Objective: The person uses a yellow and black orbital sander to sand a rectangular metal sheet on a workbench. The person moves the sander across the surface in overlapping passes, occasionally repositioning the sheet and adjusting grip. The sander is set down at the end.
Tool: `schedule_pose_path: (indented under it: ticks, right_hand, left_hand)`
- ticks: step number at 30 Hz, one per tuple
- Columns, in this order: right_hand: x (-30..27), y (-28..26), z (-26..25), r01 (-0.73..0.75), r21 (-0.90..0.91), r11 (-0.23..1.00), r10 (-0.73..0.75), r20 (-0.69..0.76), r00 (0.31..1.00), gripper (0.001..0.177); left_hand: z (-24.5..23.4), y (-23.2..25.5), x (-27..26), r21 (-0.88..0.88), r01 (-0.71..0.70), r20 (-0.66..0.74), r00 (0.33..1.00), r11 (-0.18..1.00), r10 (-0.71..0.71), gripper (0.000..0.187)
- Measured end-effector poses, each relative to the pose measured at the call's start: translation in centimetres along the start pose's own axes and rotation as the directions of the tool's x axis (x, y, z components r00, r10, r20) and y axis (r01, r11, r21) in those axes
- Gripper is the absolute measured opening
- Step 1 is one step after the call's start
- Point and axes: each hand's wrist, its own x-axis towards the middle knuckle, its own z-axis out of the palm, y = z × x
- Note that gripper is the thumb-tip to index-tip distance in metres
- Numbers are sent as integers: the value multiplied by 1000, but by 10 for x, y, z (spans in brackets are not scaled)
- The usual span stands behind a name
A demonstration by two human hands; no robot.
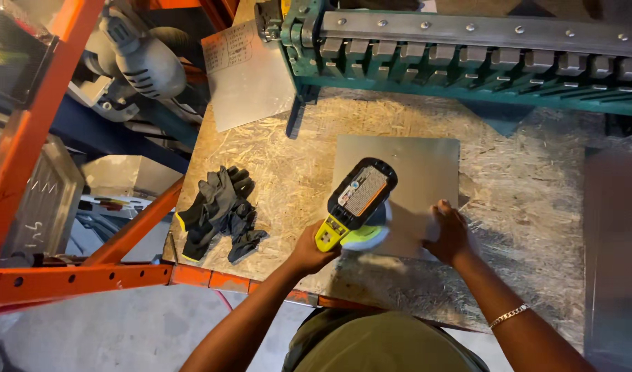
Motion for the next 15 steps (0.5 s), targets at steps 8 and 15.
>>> schedule_pose_path:
  ticks: [8,15]
  right_hand:
    - [-10,-20,-24,-33,18,999,33,30,999,103]
    - [-15,-33,-43,-33,24,999,34,-18,999,102]
  left_hand:
    - [33,7,55,49,-115,-109,987,992,120,27]
    - [67,25,100,78,-82,-354,929,994,104,38]
